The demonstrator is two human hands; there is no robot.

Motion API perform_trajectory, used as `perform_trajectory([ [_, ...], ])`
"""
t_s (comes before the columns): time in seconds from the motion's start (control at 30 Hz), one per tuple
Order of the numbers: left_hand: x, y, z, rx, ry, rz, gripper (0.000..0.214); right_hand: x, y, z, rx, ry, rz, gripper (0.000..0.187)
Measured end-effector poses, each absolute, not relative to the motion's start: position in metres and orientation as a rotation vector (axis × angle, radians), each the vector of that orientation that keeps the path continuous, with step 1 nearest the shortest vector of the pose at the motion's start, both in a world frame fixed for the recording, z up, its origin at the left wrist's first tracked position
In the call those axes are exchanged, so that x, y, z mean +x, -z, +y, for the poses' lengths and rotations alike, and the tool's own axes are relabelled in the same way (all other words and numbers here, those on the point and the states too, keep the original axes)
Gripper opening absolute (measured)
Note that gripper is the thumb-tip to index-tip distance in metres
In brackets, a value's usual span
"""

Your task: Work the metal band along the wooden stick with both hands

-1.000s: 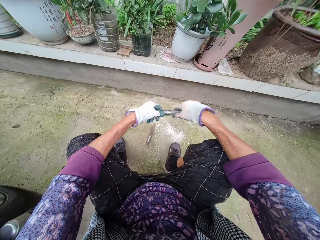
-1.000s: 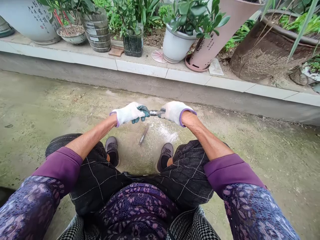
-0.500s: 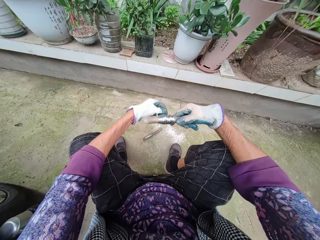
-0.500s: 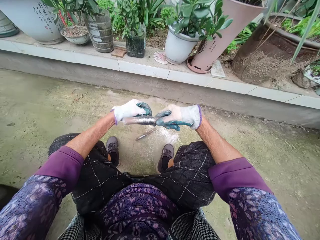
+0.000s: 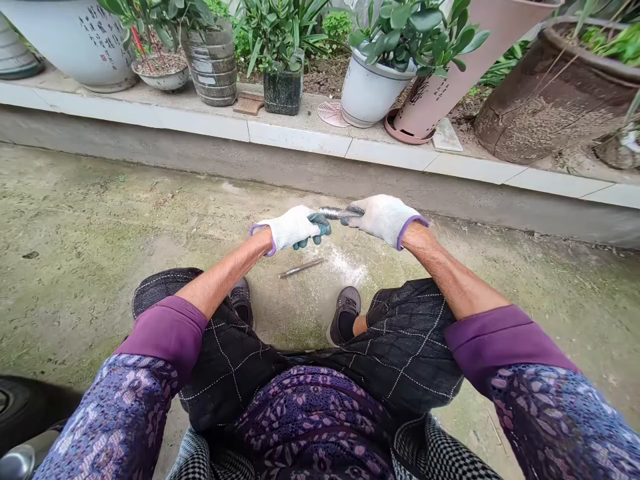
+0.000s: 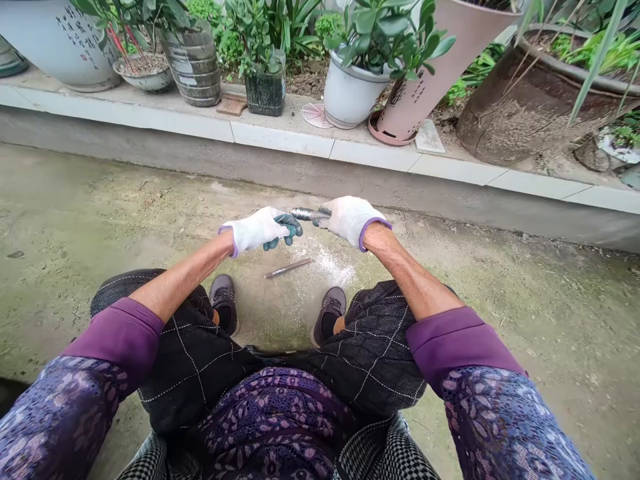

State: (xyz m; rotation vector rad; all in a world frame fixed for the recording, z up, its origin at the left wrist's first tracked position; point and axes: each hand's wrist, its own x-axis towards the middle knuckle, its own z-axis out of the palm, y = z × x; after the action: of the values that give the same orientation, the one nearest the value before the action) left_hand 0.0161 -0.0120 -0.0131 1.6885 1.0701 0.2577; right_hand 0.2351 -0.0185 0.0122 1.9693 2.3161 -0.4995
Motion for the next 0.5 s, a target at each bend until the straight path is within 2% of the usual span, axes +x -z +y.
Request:
perform_trajectory([
  [0.07, 0.017, 0.016, -0.013, 1.661, -0.265, 1.033, 0.034, 0.237, -0.017, -0.020, 2.062, 0.482, 2.362, 0.027],
  [0.13, 0.017, 0.017, -0.015, 1.643, -0.260, 0.989, 0.034, 0.237, -0.021, -0.022, 2.170, 0.674, 2.395, 0.031],
  [0.27, 0.015, 0.019, -0.015, 1.624, -0.247, 0.962, 0.031, 0.234, -0.034, -0.032, 2.321, 1.422, 2.330, 0.038],
  [0.33, 0.014, 0.019, -0.011, 1.636, -0.248, 0.980, 0.030, 0.234, -0.042, -0.037, 2.178, 1.821, 2.296, 0.041],
  [0.4, 0.011, 0.017, -0.006, 1.670, -0.264, 1.011, 0.029, 0.235, -0.045, -0.041, 1.878, 2.026, 2.251, 0.043],
  [0.5, 0.007, 0.009, 0.001, 1.734, -0.312, 1.063, 0.024, 0.238, -0.036, -0.047, 1.480, 1.880, 2.211, 0.039],
])
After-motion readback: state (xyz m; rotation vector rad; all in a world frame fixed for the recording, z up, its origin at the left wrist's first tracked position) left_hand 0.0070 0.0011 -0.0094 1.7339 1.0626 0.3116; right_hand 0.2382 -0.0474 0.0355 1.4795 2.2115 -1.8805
